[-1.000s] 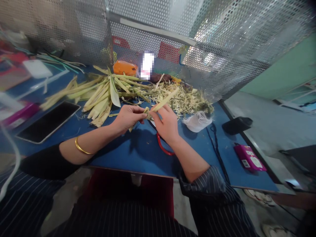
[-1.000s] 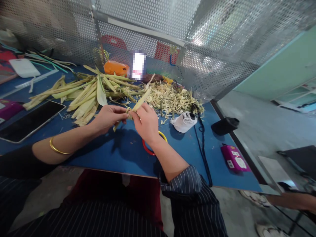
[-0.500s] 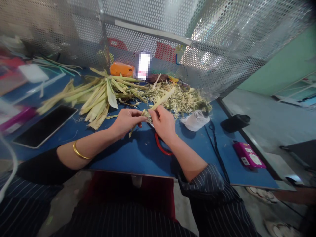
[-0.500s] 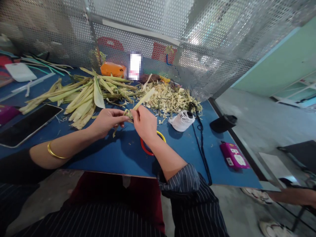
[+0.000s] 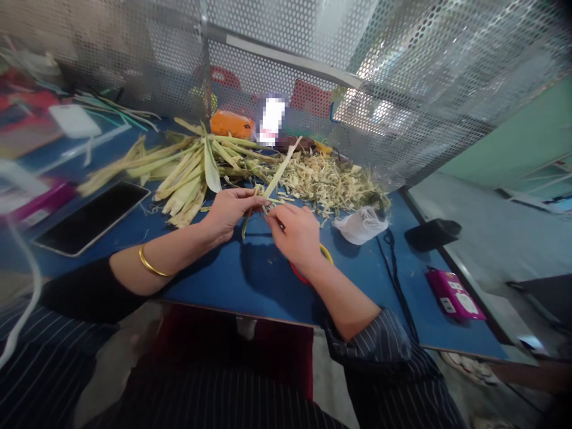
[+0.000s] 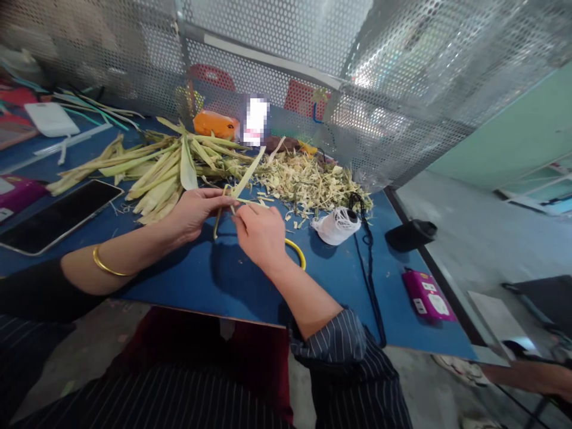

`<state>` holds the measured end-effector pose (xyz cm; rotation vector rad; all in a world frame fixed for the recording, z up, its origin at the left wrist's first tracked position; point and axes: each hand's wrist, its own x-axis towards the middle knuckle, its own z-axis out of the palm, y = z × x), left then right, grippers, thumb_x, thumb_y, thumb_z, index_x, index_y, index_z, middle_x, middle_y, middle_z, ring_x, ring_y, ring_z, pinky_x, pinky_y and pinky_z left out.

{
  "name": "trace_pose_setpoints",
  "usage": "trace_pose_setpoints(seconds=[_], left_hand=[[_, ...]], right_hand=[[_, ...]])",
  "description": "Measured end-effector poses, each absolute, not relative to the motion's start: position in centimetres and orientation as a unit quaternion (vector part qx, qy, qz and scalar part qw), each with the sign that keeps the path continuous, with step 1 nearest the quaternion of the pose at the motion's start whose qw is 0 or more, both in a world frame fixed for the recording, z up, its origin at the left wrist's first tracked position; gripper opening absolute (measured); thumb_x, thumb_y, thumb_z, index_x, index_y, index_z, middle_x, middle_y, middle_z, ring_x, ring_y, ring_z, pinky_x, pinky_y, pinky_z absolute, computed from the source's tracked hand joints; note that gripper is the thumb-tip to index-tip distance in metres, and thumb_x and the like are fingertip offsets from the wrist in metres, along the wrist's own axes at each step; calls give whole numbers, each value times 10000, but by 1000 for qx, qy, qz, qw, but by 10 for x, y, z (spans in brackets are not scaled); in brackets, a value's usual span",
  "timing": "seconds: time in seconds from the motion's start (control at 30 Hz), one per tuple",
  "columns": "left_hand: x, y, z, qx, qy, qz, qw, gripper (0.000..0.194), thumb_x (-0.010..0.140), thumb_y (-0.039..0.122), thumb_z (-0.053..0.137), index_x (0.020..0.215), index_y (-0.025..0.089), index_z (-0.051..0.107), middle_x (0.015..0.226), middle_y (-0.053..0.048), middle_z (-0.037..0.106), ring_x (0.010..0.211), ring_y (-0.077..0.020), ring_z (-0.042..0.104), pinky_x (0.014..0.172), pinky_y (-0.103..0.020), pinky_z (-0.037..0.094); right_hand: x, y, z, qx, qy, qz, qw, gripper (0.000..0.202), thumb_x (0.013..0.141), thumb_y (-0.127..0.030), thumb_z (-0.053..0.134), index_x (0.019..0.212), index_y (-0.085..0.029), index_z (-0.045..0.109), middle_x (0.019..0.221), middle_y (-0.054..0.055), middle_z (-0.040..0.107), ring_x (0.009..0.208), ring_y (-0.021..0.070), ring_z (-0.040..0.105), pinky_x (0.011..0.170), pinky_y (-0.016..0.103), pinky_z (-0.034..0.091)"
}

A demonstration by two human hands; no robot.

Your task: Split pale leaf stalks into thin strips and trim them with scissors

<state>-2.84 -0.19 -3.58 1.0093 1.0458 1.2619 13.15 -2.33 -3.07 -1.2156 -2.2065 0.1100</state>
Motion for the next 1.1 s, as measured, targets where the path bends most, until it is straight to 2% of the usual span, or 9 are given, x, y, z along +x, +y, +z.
trace_pose_setpoints(seconds=[0.13, 0.2, 0.27, 0.4, 0.57, 0.63, 0.77, 0.87, 1.1], left_hand=[[-29, -3, -36, 436, 429, 537, 581, 184, 631, 288, 810, 719, 140, 746, 703, -37, 693, 590, -95, 569, 572, -220, 454], [-29, -3, -36, 424, 429, 541, 586, 195, 634, 287, 811, 759, 150, 750, 760, -49, 710, 627, -106, 598, 593, -231, 473], [-29, -3, -37, 424, 436, 538, 584, 201, 639, 300, 809, 769, 159, 751, 795, -59, 718, 652, -111, 611, 605, -236, 483], [-28, -1, -41, 461, 451, 523, 558, 189, 676, 332, 785, 736, 157, 749, 775, -58, 710, 622, -93, 583, 580, -219, 472], [-28, -2, -39, 460, 462, 512, 560, 185, 681, 304, 778, 745, 136, 735, 702, -47, 692, 563, -86, 567, 570, -222, 475], [-27, -3, -35, 452, 464, 519, 558, 205, 661, 267, 789, 801, 133, 724, 700, -39, 695, 559, -88, 574, 573, -226, 479], [-26, -5, -32, 455, 467, 525, 547, 183, 659, 245, 781, 764, 123, 695, 676, -35, 685, 543, -86, 569, 577, -233, 485], [-26, -5, -33, 473, 478, 522, 525, 151, 665, 246, 765, 719, 124, 696, 630, -27, 657, 543, -88, 563, 586, -236, 489], [-27, -5, -33, 494, 478, 526, 500, 114, 660, 230, 739, 709, 131, 708, 635, -21, 661, 560, -91, 574, 597, -231, 496]], right_hand=[[123, -21, -40, -473, -642, 459, 392, 286, 861, -452, 542, 790, -195, 644, 692, 10, 634, 642, 142, 580, 646, 286, 460], [124, -15, -43, -468, -524, 565, 432, 345, 821, -519, 569, 839, -185, 652, 739, 24, 653, 649, 137, 596, 642, 287, 488], [128, -7, -48, -468, -447, 592, 481, 355, 776, -524, 617, 881, -186, 645, 789, 33, 660, 675, 135, 608, 630, 276, 497], [135, 2, -51, -485, -418, 512, 573, 341, 791, -491, 598, 956, -193, 624, 873, 51, 662, 758, 140, 629, 624, 257, 493], [133, -9, -34, -434, -537, 356, 630, 222, 880, -420, 509, 897, -223, 611, 936, 37, 677, 890, 144, 632, 818, 296, 499], [133, -16, -23, -397, -597, 347, 605, 194, 897, -383, 503, 836, -227, 602, 841, 13, 663, 865, 143, 632, 851, 305, 490], [138, -21, -12, -413, -699, 305, 497, 312, 915, -373, 484, 663, -211, 570, 685, -6, 597, 729, 134, 588, 762, 283, 472], [142, -17, -14, -440, -733, 262, 447, 316, 909, -350, 500, 637, -205, 573, 662, -11, 587, 681, 128, 553, 712, 270, 443], [143, -10, -23, -430, -789, 174, 403, 313, 924, -346, 485, 660, -208, 582, 700, 5, 586, 712, 140, 555, 696, 275, 418]])
